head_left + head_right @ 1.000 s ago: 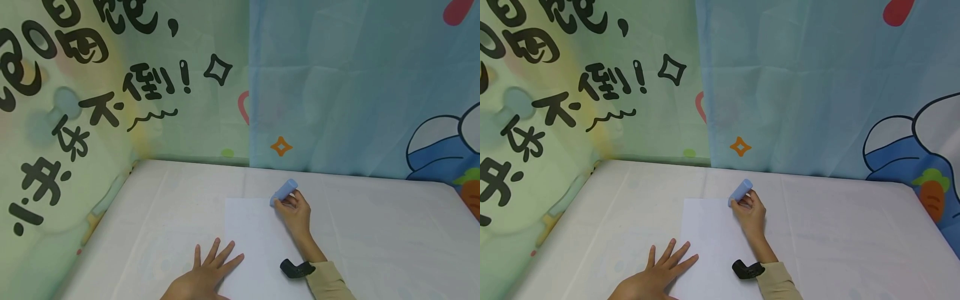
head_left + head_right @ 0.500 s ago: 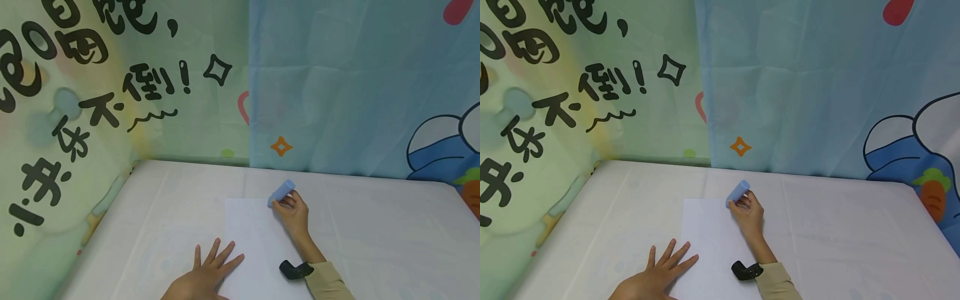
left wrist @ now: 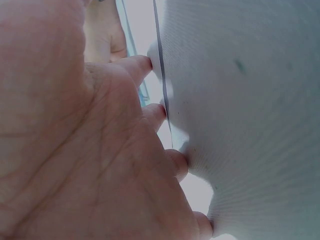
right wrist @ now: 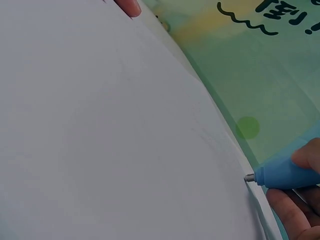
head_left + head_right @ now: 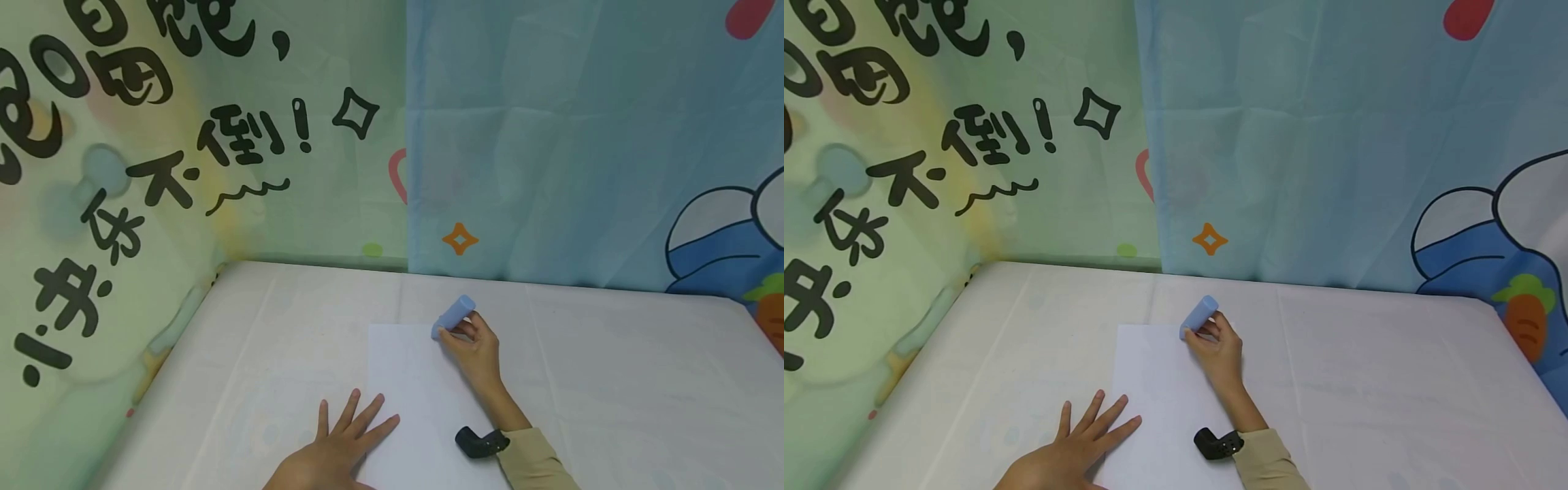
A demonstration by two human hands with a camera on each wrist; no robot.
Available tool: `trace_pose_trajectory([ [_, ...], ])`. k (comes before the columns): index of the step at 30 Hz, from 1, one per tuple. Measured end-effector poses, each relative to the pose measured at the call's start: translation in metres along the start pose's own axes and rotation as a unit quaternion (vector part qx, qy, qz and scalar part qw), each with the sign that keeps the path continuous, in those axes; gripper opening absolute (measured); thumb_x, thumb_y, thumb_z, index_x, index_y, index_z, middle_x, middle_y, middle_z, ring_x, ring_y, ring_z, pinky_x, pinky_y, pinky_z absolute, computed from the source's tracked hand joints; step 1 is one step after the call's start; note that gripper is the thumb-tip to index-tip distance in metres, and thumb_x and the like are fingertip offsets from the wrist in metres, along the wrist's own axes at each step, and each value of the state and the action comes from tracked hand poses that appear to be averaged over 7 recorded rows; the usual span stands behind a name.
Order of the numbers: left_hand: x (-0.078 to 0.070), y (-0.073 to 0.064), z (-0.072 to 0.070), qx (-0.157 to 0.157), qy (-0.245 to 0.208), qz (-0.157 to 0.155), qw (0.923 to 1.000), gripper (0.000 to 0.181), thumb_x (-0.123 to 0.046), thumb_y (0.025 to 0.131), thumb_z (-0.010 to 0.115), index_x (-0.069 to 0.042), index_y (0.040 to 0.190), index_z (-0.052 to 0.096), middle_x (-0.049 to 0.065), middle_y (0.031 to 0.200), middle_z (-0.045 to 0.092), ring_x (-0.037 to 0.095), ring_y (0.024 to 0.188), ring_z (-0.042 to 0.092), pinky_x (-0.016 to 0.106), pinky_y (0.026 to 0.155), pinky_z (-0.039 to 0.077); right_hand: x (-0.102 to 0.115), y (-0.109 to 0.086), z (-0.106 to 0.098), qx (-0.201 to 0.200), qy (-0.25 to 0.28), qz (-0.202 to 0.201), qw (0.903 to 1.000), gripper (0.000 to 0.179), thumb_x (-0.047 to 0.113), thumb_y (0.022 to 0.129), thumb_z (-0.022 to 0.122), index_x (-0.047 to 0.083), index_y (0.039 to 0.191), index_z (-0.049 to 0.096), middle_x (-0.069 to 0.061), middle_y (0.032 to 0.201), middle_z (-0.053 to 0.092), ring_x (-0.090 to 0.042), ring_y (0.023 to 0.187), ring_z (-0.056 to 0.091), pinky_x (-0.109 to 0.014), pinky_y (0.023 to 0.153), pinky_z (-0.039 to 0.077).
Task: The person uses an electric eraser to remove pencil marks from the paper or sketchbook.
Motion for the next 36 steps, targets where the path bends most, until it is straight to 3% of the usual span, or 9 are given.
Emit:
trace_pose_trajectory([
  [6,0.000,0.001,0.002,0.002,0.003,-0.001,1.0000,0.095,-0.054,0.081,0.071,-0.030,0.157,0.019,0.003,0.165,0.004,0.041,0.148,-0.004,0.077,0.103,-0.002,-0.002,0.000,-0.002,-0.004,-0.006,0.008,0.9999,0.035,-0.013,0.078,0.072,-0.010,0.111,0.060,-0.031,0.099,0.068,0.002,0.081,0.064,-0.013,0.071,0.052],
  [10,0.001,0.000,0.002,0.002,0.007,-0.005,1.0000,0.095,-0.053,0.081,0.072,-0.030,0.157,0.019,0.003,0.165,0.005,0.041,0.149,-0.003,0.077,0.103,-0.001,0.006,0.000,-0.011,-0.034,0.002,0.007,0.9994,0.036,-0.015,0.077,0.071,-0.012,0.111,0.059,-0.028,0.093,0.070,-0.004,0.078,0.065,-0.013,0.069,0.052],
  [14,0.000,-0.001,0.002,0.001,0.007,0.000,1.0000,0.095,-0.052,0.081,0.072,-0.029,0.157,0.019,0.004,0.165,0.005,0.041,0.148,-0.003,0.078,0.103,-0.001,0.023,-0.001,-0.022,-0.066,0.004,-0.005,0.9978,0.034,-0.017,0.076,0.068,-0.017,0.108,0.057,-0.018,0.082,0.071,0.002,0.072,0.062,-0.011,0.067,0.050],
  [21,-0.001,-0.002,0.002,-0.002,0.006,0.017,0.9998,0.094,-0.055,0.083,0.069,-0.028,0.157,0.017,0.005,0.165,0.002,0.043,0.148,-0.005,0.079,0.102,-0.002,-0.003,0.005,-0.038,-0.112,0.021,0.031,0.9930,0.037,-0.013,0.077,0.069,-0.013,0.113,0.058,-0.001,0.078,0.067,0.002,0.071,0.061,-0.011,0.068,0.050],
  [23,-0.002,-0.002,0.001,-0.003,0.004,0.018,0.9998,0.094,-0.055,0.083,0.069,-0.028,0.157,0.017,0.005,0.165,0.002,0.042,0.148,-0.005,0.079,0.101,-0.003,-0.006,0.006,-0.040,-0.121,0.014,0.026,0.9922,0.038,-0.012,0.078,0.070,-0.012,0.114,0.059,-0.002,0.081,0.067,0.002,0.072,0.061,-0.010,0.068,0.050],
  [30,-0.003,-0.001,0.000,-0.007,-0.004,0.014,0.9999,0.095,-0.052,0.081,0.072,-0.027,0.157,0.020,0.007,0.165,0.003,0.043,0.147,-0.005,0.078,0.102,-0.003,-0.006,0.006,-0.043,-0.135,-0.002,0.009,0.9908,0.036,-0.013,0.079,0.069,-0.013,0.113,0.059,-0.031,0.095,0.066,0.005,0.072,0.061,-0.010,0.068,0.049],
  [36,-0.003,-0.001,-0.002,-0.007,-0.013,0.011,0.9998,0.095,-0.052,0.080,0.073,-0.027,0.157,0.021,0.007,0.165,0.004,0.043,0.147,-0.005,0.077,0.102,-0.005,-0.004,0.007,-0.043,-0.135,-0.010,0.016,0.9906,0.036,-0.014,0.079,0.068,-0.014,0.113,0.058,-0.027,0.092,0.068,0.005,0.071,0.060,-0.010,0.067,0.049],
])
Point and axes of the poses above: each hand's wrist, its own y-axis towards the middle knuckle, its own z-axis out of the palm, x = y × z, the point moved 9 cm from there along y, towards the middle knuckle
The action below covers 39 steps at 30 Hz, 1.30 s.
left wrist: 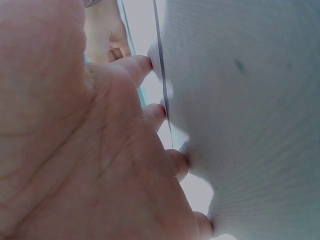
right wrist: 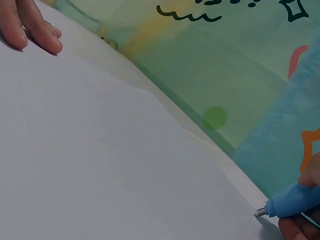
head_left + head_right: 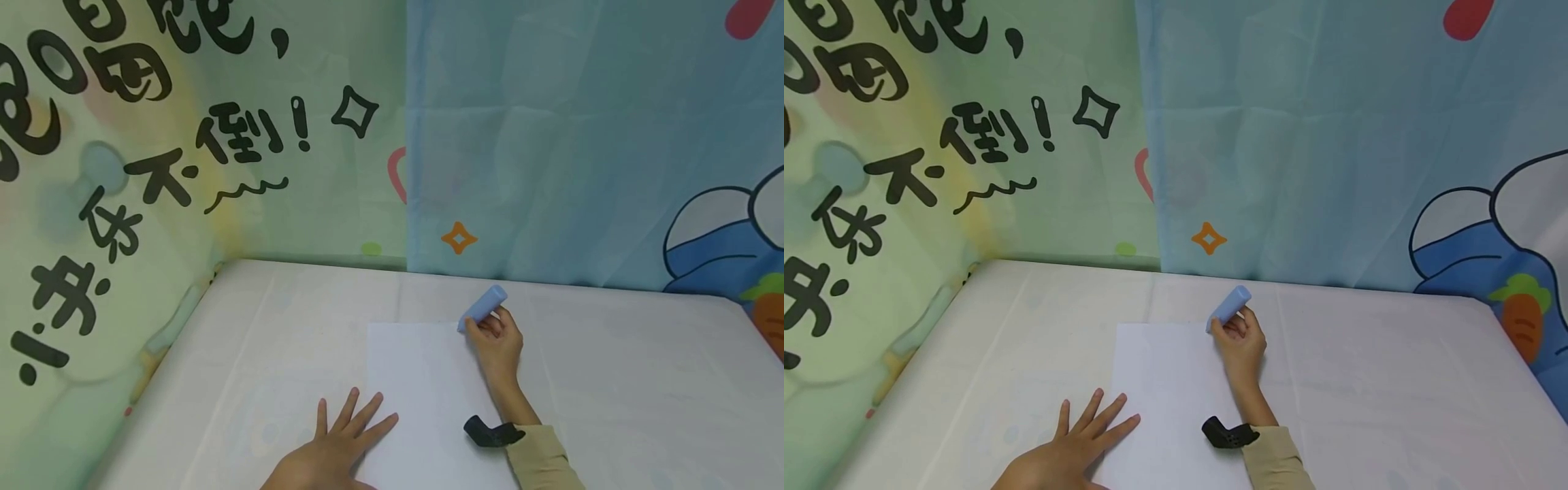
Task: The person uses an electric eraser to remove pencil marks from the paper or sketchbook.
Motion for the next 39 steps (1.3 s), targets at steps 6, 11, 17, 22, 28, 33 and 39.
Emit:
trace_pose_trajectory([
  [6,0.0012,0.0007,-0.0002,0.002,-0.001,-0.008,1.0000,0.096,-0.054,0.080,0.072,-0.028,0.156,0.021,0.005,0.165,0.003,0.042,0.148,-0.006,0.076,0.103,-0.006,-0.0002,0.0013,0.0018,0.006,0.010,-0.009,0.9999,0.038,-0.015,0.079,0.066,-0.015,0.116,0.057,-0.032,0.095,0.067,0.003,0.072,0.061,-0.010,0.068,0.050],
  [11,0.0011,0.0008,0.0004,0.007,0.000,-0.009,0.9999,0.096,-0.053,0.080,0.073,-0.027,0.157,0.021,0.006,0.165,0.003,0.042,0.148,-0.007,0.077,0.103,-0.006,-0.0009,0.0009,0.0028,0.014,0.016,-0.010,0.9997,0.039,-0.013,0.081,0.066,-0.015,0.118,0.056,-0.037,0.101,0.065,0.001,0.074,0.063,-0.010,0.069,0.050],
  [17,0.0007,0.0009,0.0001,0.008,-0.004,-0.005,0.9999,0.095,-0.051,0.081,0.073,-0.026,0.157,0.021,0.007,0.165,0.002,0.043,0.147,-0.007,0.078,0.102,-0.006,-0.0030,0.0005,0.0047,0.023,0.011,0.005,0.9997,0.039,-0.013,0.081,0.066,-0.015,0.119,0.055,-0.036,0.102,0.065,0.006,0.072,0.060,-0.009,0.069,0.049],
  [22,0.0003,0.0009,-0.0007,0.005,-0.004,-0.006,1.0000,0.095,-0.052,0.080,0.073,-0.026,0.156,0.022,0.007,0.165,0.003,0.042,0.148,-0.006,0.077,0.103,-0.006,-0.0002,-0.0004,0.0061,0.030,0.006,0.001,0.9995,0.037,-0.014,0.081,0.065,-0.014,0.117,0.057,-0.035,0.099,0.065,0.004,0.073,0.061,-0.010,0.070,0.049],
  [28,0.0000,0.0004,-0.0008,0.002,-0.003,-0.002,1.0000,0.095,-0.051,0.080,0.073,-0.025,0.156,0.022,0.007,0.165,0.003,0.043,0.148,-0.005,0.078,0.102,-0.005,0.0003,0.0006,0.0050,0.024,0.004,-0.010,0.9997,0.037,-0.014,0.081,0.066,-0.015,0.116,0.057,-0.035,0.098,0.065,0.005,0.072,0.061,-0.010,0.069,0.050],
  [33,0.0013,0.0010,0.0005,0.001,-0.001,-0.003,1.0000,0.095,-0.052,0.080,0.072,-0.027,0.157,0.021,0.006,0.165,0.003,0.043,0.148,-0.005,0.077,0.102,-0.005,-0.0014,0.0005,0.0050,0.025,0.002,-0.007,0.9997,0.037,-0.014,0.081,0.065,-0.015,0.117,0.057,-0.036,0.099,0.065,0.006,0.072,0.060,-0.009,0.070,0.049],
  [39,0.0031,0.0018,0.0021,-0.001,0.000,-0.002,1.0000,0.095,-0.052,0.081,0.072,-0.028,0.157,0.021,0.006,0.165,0.003,0.042,0.148,-0.005,0.077,0.103,-0.005,-0.0030,-0.0006,0.0069,0.032,0.004,-0.005,0.9995,0.037,-0.013,0.081,0.066,-0.014,0.117,0.057,-0.036,0.101,0.065,0.002,0.075,0.062,-0.010,0.070,0.050],
])
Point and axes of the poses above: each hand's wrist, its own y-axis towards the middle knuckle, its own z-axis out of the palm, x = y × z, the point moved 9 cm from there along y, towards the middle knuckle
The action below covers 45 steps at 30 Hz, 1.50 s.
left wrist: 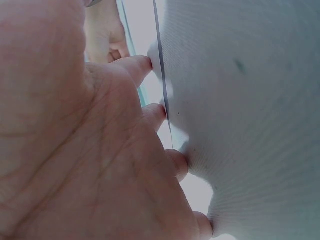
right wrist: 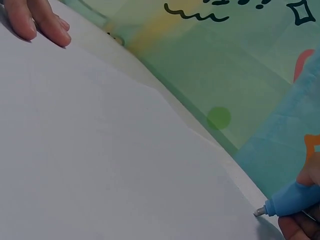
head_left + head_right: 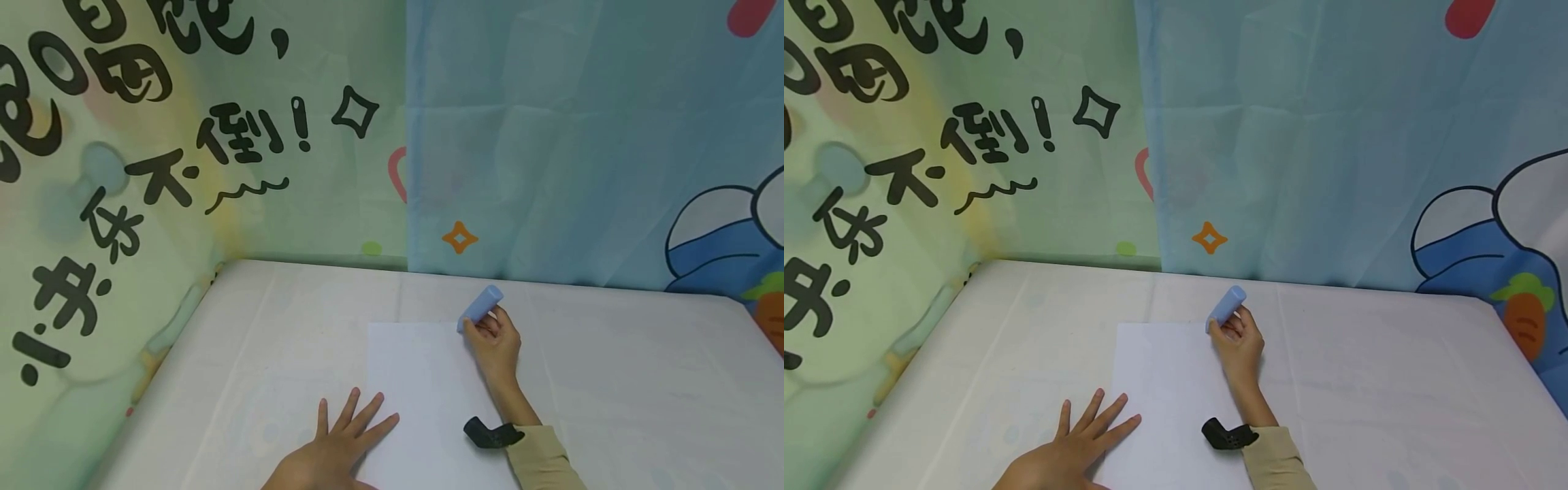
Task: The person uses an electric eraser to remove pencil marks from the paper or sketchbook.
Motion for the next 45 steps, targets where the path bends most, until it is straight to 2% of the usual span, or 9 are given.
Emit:
trace_pose_trajectory([
  [9,-0.001,-0.002,0.001,-0.004,-0.013,0.032,0.9994,0.094,-0.053,0.083,0.069,-0.027,0.157,0.017,0.008,0.165,0.000,0.045,0.146,-0.009,0.080,0.099,-0.005,0.001,0.001,-0.002,-0.003,-0.003,-0.006,1.0000,0.038,-0.015,0.080,0.066,-0.015,0.117,0.057,-0.037,0.100,0.065,0.007,0.072,0.060,-0.009,0.070,0.049],
  [18,-0.002,-0.001,-0.001,0.001,-0.005,0.009,1.0000,0.095,-0.049,0.082,0.073,-0.027,0.157,0.019,0.007,0.165,0.003,0.043,0.147,-0.006,0.078,0.102,-0.005,0.003,-0.001,-0.002,-0.005,0.004,0.001,1.0000,0.038,-0.014,0.080,0.066,-0.015,0.117,0.058,-0.037,0.101,0.065,0.006,0.073,0.061,-0.009,0.070,0.049],
  [28,-0.002,-0.001,-0.001,0.002,0.000,0.001,1.0000,0.095,-0.051,0.081,0.072,-0.027,0.157,0.021,0.007,0.165,0.004,0.043,0.148,-0.005,0.078,0.103,-0.004,0.006,-0.001,0.000,-0.001,0.004,-0.005,1.0000,0.037,-0.018,0.079,0.064,-0.020,0.115,0.056,-0.041,0.099,0.063,0.008,0.071,0.059,-0.007,0.068,0.048],
  [40,-0.002,-0.001,-0.001,0.003,-0.001,-0.002,1.0000,0.095,-0.052,0.080,0.073,-0.028,0.157,0.021,0.007,0.165,0.004,0.042,0.148,-0.005,0.077,0.103,-0.005,0.002,-0.001,0.001,0.008,-0.003,-0.014,0.9999,0.038,-0.014,0.080,0.067,-0.017,0.116,0.057,-0.038,0.100,0.065,0.009,0.073,0.059,-0.008,0.070,0.048],
  [45,-0.002,-0.001,-0.001,0.003,0.004,-0.003,1.0000,0.096,-0.053,0.080,0.073,-0.027,0.156,0.022,0.006,0.165,0.004,0.042,0.148,-0.005,0.077,0.103,-0.004,0.022,-0.006,0.004,0.019,0.004,-0.022,0.9996,0.038,-0.017,0.079,0.066,-0.020,0.115,0.056,-0.041,0.098,0.064,0.008,0.073,0.059,-0.008,0.069,0.048],
])
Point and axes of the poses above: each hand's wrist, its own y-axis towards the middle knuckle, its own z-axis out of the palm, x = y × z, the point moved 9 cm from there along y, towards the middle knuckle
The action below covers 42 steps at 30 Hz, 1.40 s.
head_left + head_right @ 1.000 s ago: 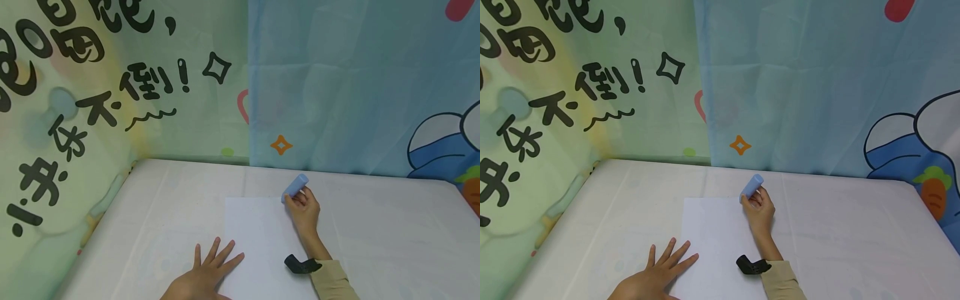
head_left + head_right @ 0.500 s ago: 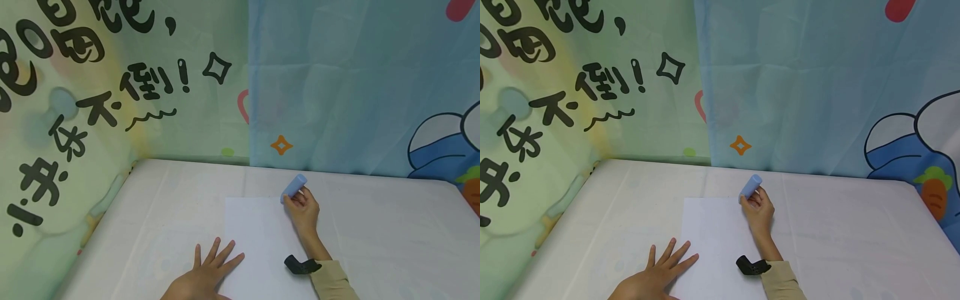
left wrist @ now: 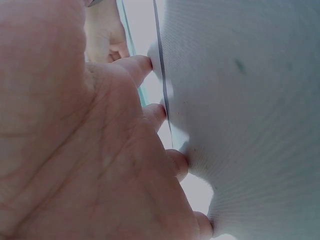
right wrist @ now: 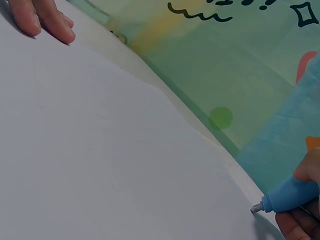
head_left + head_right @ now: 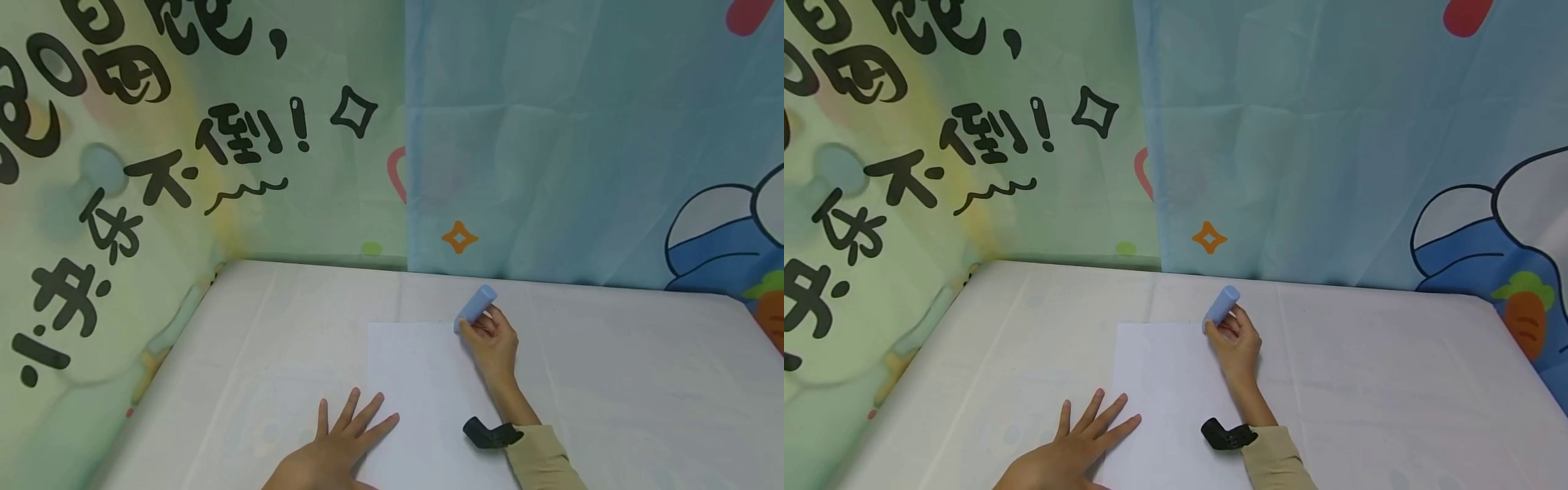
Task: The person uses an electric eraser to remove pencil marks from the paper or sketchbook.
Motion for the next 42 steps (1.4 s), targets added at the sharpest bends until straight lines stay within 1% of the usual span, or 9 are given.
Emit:
trace_pose_trajectory([
  [4,0.001,0.000,0.001,0.004,0.004,-0.004,1.0000,0.096,-0.053,0.079,0.073,-0.026,0.156,0.022,0.006,0.165,0.004,0.042,0.148,-0.005,0.078,0.102,-0.004,0.019,-0.004,0.002,0.006,-0.003,0.001,1.0000,0.037,-0.018,0.078,0.065,-0.022,0.114,0.055,-0.043,0.098,0.063,0.007,0.073,0.059,-0.008,0.070,0.048],
  [9,0.001,0.001,0.002,0.010,0.004,-0.014,0.9998,0.096,-0.054,0.079,0.073,-0.028,0.156,0.021,0.005,0.165,0.003,0.041,0.148,-0.006,0.077,0.103,-0.005,0.024,-0.005,0.001,0.000,-0.007,0.011,0.9999,0.037,-0.018,0.078,0.064,-0.022,0.114,0.055,-0.043,0.097,0.063,0.008,0.072,0.059,-0.007,0.070,0.048],
  [13,0.000,0.000,0.001,0.011,0.006,-0.015,0.9998,0.096,-0.054,0.079,0.073,-0.028,0.156,0.021,0.004,0.165,0.003,0.041,0.148,-0.006,0.077,0.103,-0.005,0.019,-0.004,0.001,0.001,-0.006,0.009,0.9999,0.036,-0.017,0.079,0.064,-0.022,0.114,0.055,-0.043,0.098,0.062,0.008,0.072,0.059,-0.008,0.069,0.048],
  [21,0.001,0.001,0.001,0.010,0.007,-0.019,0.9997,0.096,-0.055,0.079,0.072,-0.030,0.156,0.022,0.003,0.165,0.003,0.040,0.148,-0.006,0.075,0.105,-0.005,-0.016,0.002,0.002,0.007,-0.005,0.007,0.9999,0.040,-0.015,0.079,0.068,-0.017,0.117,0.057,-0.037,0.099,0.066,0.009,0.074,0.059,-0.008,0.070,0.048],
  [26,0.001,0.001,0.001,0.009,0.006,-0.015,0.9998,0.096,-0.054,0.079,0.073,-0.029,0.156,0.022,0.004,0.165,0.003,0.040,0.148,-0.005,0.076,0.104,-0.004,-0.014,0.002,0.002,0.008,-0.001,0.012,0.9999,0.041,-0.015,0.079,0.069,-0.015,0.119,0.058,-0.036,0.100,0.066,0.010,0.074,0.060,-0.008,0.071,0.048],
  [31,-0.001,0.000,0.000,0.007,0.007,-0.009,0.9999,0.096,-0.053,0.080,0.073,-0.027,0.156,0.021,0.005,0.165,0.003,0.041,0.148,-0.005,0.077,0.103,-0.004,0.009,-0.002,0.002,0.007,-0.012,0.000,0.9999,0.038,-0.017,0.078,0.066,-0.021,0.114,0.056,-0.040,0.096,0.064,0.008,0.072,0.059,-0.008,0.069,0.048],
  [33,-0.001,0.000,0.000,0.007,0.008,-0.009,0.9999,0.096,-0.053,0.080,0.072,-0.027,0.156,0.021,0.005,0.165,0.004,0.041,0.148,-0.005,0.077,0.103,-0.004,0.012,-0.003,0.002,0.007,-0.015,-0.004,0.9999,0.037,-0.017,0.078,0.066,-0.022,0.113,0.055,-0.041,0.096,0.063,0.008,0.072,0.059,-0.008,0.068,0.048],
  [39,-0.001,0.000,0.000,0.007,0.005,-0.006,0.9999,0.095,-0.053,0.080,0.072,-0.027,0.156,0.022,0.006,0.165,0.004,0.042,0.148,-0.005,0.077,0.103,-0.003,-0.012,0.000,0.003,0.008,-0.015,0.019,0.9997,0.039,-0.014,0.080,0.069,-0.015,0.117,0.058,-0.037,0.101,0.066,0.009,0.074,0.059,-0.008,0.071,0.048],
  [42,-0.001,0.000,-0.001,0.009,0.004,-0.007,0.9999,0.095,-0.052,0.080,0.073,-0.026,0.156,0.022,0.006,0.165,0.004,0.042,0.148,-0.005,0.077,0.103,-0.003,-0.017,0.000,0.004,0.014,-0.015,0.019,0.9996,0.039,-0.012,0.080,0.070,-0.013,0.117,0.060,-0.034,0.100,0.067,0.006,0.076,0.061,-0.009,0.071,0.049],
])
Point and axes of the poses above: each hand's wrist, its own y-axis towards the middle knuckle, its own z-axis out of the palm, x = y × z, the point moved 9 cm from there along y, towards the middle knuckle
